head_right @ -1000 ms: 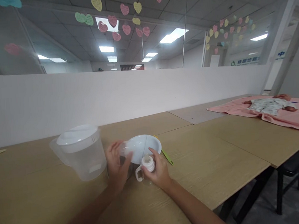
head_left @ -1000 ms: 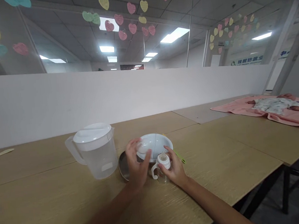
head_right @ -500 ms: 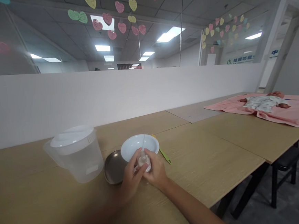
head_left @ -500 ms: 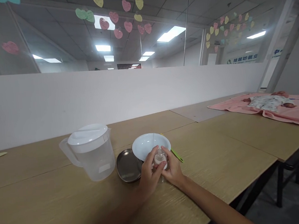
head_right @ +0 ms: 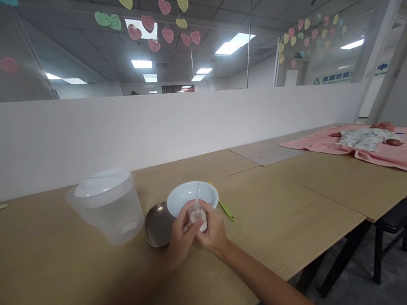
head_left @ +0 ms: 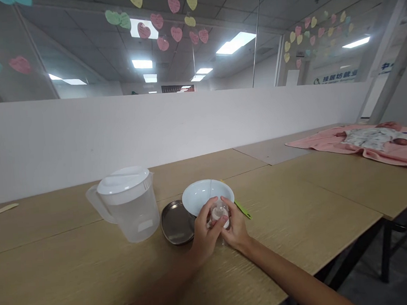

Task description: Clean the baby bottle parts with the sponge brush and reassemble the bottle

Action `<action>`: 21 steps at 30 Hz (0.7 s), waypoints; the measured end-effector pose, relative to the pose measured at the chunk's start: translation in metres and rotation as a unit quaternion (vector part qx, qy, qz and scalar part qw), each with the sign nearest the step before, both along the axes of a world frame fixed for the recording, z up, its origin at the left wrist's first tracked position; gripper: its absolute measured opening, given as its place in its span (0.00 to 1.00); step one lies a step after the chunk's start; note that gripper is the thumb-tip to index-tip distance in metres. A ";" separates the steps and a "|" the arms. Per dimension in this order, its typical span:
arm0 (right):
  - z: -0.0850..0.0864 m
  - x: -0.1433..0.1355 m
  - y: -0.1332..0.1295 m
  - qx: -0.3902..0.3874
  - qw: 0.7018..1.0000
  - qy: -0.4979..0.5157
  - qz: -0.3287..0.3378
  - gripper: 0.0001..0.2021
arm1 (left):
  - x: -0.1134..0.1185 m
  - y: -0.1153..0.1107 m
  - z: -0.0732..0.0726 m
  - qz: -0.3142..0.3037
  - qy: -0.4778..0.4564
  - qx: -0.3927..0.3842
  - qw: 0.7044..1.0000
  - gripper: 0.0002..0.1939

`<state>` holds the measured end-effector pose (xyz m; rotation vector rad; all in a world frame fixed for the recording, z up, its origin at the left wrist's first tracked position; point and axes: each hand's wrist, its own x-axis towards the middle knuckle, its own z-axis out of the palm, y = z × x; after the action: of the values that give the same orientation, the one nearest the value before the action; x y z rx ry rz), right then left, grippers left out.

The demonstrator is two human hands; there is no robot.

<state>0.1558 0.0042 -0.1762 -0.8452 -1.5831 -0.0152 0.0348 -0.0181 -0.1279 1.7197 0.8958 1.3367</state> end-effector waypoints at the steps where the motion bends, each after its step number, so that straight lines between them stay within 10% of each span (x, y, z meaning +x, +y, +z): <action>1: 0.000 0.000 0.000 -0.001 1.000 0.002 0.002 0.30 | 0.000 0.000 0.000 0.001 -0.002 -0.002 1.000 0.23; 21: 0.000 -0.003 0.000 0.035 0.999 -0.004 -0.019 0.29 | -0.001 -0.001 0.003 0.036 0.023 0.035 0.998 0.22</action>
<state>0.1533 0.0039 -0.1760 -0.8201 -1.5644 -0.1003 0.0335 -0.0188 -0.1245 1.7938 0.9544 1.3955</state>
